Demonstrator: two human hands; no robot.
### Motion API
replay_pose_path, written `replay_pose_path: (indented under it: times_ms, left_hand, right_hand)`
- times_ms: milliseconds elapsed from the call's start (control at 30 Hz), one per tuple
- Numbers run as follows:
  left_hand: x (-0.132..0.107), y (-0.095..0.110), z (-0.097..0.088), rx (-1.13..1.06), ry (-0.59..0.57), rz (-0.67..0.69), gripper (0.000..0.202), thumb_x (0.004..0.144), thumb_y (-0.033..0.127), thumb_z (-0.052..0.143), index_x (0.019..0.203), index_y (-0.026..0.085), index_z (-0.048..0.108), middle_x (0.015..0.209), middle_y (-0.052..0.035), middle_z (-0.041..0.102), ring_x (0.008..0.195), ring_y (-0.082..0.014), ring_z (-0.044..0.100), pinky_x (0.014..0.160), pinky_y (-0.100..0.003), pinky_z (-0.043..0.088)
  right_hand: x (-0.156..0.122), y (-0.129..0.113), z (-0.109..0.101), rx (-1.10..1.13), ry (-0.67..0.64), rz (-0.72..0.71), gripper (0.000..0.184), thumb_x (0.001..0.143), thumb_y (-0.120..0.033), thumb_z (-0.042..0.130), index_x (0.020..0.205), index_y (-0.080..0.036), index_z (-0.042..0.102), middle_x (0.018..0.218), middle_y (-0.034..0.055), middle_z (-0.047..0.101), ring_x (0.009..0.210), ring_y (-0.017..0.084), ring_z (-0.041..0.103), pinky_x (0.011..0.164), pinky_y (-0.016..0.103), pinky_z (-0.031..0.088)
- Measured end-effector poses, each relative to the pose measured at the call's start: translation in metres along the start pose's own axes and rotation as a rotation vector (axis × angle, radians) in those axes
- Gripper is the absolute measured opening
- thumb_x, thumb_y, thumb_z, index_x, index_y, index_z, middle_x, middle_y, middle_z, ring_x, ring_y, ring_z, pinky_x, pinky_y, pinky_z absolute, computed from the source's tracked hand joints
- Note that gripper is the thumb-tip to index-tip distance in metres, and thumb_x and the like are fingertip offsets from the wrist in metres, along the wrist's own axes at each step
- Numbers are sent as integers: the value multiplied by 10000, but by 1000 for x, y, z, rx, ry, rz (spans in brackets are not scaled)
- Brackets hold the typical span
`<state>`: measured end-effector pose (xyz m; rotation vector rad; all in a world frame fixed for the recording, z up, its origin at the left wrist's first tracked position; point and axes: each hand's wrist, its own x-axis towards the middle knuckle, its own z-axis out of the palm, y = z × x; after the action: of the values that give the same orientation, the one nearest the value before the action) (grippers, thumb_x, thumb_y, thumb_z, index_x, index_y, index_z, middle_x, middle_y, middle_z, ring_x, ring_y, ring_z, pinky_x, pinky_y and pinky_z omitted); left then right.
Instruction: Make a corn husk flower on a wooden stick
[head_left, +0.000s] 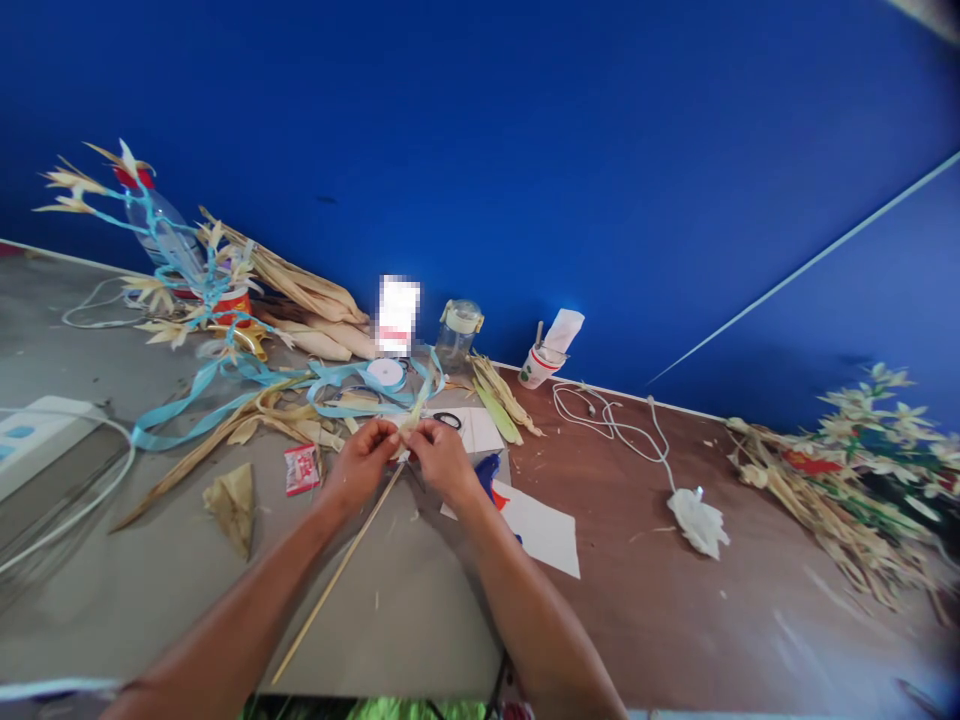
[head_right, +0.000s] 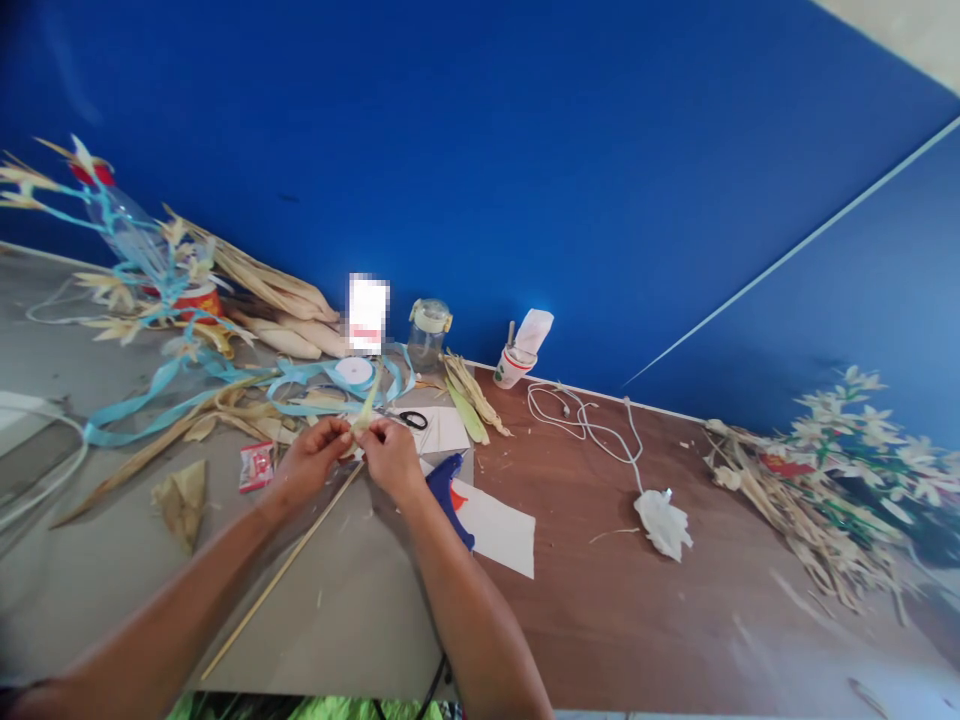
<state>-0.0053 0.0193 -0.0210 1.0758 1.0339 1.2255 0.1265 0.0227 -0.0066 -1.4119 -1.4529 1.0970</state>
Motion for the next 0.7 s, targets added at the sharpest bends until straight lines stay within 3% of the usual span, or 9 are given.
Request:
replay_pose_path:
  times_ms: [267,433,700]
  left_hand:
    - [0,1,-1,-67,-51,-105,257,662,387,748,678,169,613,543,39,512,480,-84,406,456,-213,313]
    - [0,-5,-3,-189,-106,-158,246,682,375,737,724,165,617,620,12,573,522,-95,474,482,-217,356]
    - [2,-5,0,10,-111,-121,260,611,337,775,698,153,611,636,16,597,564,-102,516,551,-238,419]
  right_hand:
    - [0,-4,-8,-110,-27,8,224,723,-264,575,519,-177,550,470,-45,488,496,95,408,501,231,262]
    - [0,-5,-10,11,-144,60,143,709,-219,550,595,-173,624,471,-50,503,456,89,414,484,222,286]
    - [1,-4,-11,108,-42,81,126,702,-245,525,618,-187,599,520,-40,530,455,96,433,478,230,326]
